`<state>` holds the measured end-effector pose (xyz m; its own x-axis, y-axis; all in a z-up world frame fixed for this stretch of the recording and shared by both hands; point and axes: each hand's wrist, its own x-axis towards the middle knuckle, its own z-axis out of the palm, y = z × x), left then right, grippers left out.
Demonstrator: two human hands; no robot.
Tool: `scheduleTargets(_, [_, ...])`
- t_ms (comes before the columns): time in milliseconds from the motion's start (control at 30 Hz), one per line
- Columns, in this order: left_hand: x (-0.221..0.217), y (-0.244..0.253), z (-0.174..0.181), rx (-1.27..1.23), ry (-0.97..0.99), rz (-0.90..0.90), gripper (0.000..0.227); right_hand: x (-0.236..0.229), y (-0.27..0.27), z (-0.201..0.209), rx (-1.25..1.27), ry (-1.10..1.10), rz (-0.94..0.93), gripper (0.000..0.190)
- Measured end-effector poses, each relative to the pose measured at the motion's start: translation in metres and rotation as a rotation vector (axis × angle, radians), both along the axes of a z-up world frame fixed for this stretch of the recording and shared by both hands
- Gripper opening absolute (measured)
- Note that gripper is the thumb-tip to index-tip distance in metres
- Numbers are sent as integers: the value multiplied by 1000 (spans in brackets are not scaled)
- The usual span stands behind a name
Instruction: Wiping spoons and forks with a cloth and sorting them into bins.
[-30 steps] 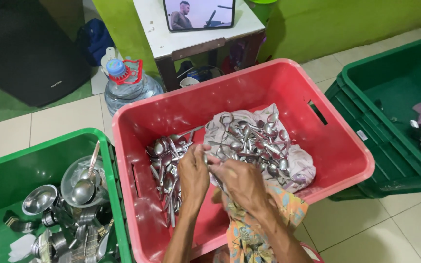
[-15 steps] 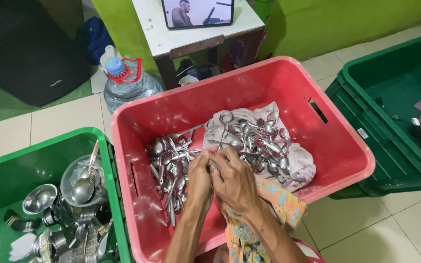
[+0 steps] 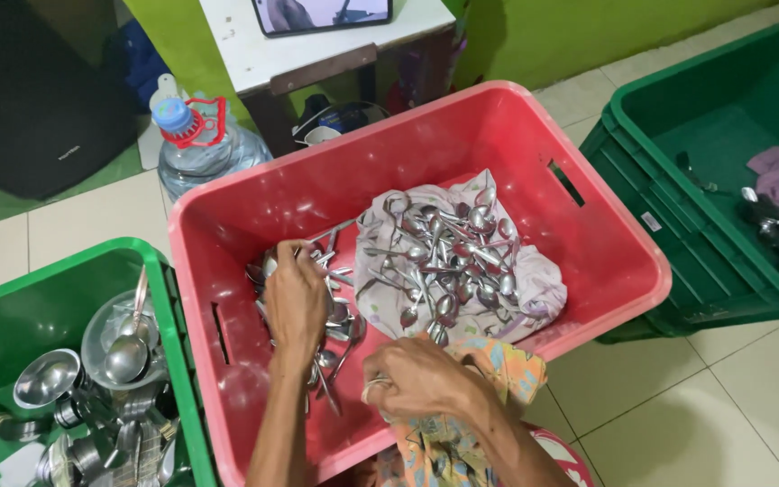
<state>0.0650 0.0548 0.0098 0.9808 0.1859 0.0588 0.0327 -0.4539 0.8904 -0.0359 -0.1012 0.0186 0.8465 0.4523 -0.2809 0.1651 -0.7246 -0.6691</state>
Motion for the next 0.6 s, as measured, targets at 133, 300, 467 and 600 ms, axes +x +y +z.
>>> scheduleTargets(133, [9,32,-24,498,38,43,29,-3,9,-6,-127,28,73,22])
scheduleTargets(300, [12,38,-53,794,-228,34,53,-7,17,-13,-121,-63,100,26])
scheduleTargets(467, [26,-9,-70,447,-133,-326,23,-7,20,-3,-150,3,152,28])
scheduleTargets(600, [64,-47,-151,508,-190,-570,30,-9,17,-16,-112,-102,146,23])
